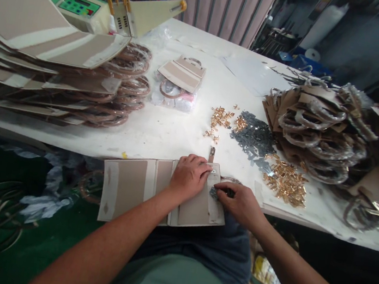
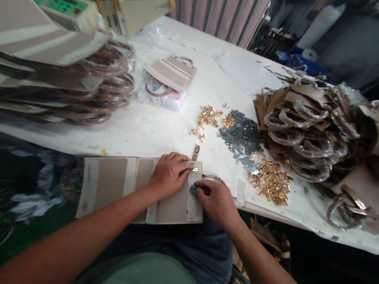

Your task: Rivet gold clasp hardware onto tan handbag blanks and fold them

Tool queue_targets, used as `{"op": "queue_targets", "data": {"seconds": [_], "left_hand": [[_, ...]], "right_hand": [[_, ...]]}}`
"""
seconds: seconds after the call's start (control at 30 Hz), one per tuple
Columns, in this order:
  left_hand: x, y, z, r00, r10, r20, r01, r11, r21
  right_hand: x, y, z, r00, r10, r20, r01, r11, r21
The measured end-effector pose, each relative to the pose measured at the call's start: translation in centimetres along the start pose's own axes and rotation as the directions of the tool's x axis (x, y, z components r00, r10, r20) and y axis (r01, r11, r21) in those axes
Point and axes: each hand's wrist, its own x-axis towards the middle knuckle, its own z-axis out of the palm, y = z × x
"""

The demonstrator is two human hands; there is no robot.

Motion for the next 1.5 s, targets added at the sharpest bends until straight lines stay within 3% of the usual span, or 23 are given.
{"op": "queue_targets", "data": {"seconds": [0.13,0.27,0.37,0.5,0.67,0.83,0.97,1.1,1.3,1.5], "left_hand": [[0.0,-0.1,0.2,1.0,0.003,0.0,-0.003,1.0,0.013],[0.0,-0.2,0.3,1.0,0.007,-0.014,-0.006,1.0,0.02],[0.0,-0.3,0.3,1.0,0.013,-0.025,-0.013,1.0,0.022],[0.0,-0.3,0.3,0.999,0.021,-0.03,-0.02,1.0,0.022],[0.0,-0.3,0.4,1.0,0.015,-0.028,-0.014,1.0,0.022],[0.0,-0.3,0.3,1.0,0.017,-0.015,-0.017,1.0,0.018],[0.0,-0.2,0.2,1.0,0.01,-0.006,-0.01,1.0,0.025],[-0.1,-0.1,0.3,1.0,0.009,-0.005,-0.009,1.0,0.02],[-0.2,-0.1,0.5,1.0,0.015,-0.011,-0.014,1.0,0.016],[-0.2,-0.3,0.6,1.0,0.018,-0.012,-0.018,1.0,0.02]], "right_hand": [[0.9,0.6,-1.7,0.984,0.133,-0.117,-0.127,0.99,0.055],[2.5,1.7,-3.9,0.931,0.262,-0.255,-0.236,0.963,0.13],[3.5,2.7,-4.9,0.916,0.322,-0.239,-0.298,0.945,0.131],[4.1,3.7,-5.1,0.933,0.288,-0.217,-0.286,0.957,0.039],[3.1,3.1,-5.2,0.933,0.253,-0.254,-0.248,0.967,0.054],[1.4,1.8,-3.2,0.985,0.017,-0.173,-0.01,0.999,0.042],[1.0,1.3,-1.2,0.983,-0.185,-0.01,0.182,0.974,-0.135],[0.9,1.0,-1.5,0.993,-0.102,0.053,0.111,0.965,-0.238],[0.7,-0.8,-1.8,0.987,0.134,0.09,-0.141,0.988,0.071],[1.1,-1.1,0.2,0.996,0.054,0.07,-0.05,0.997,-0.054]]}}
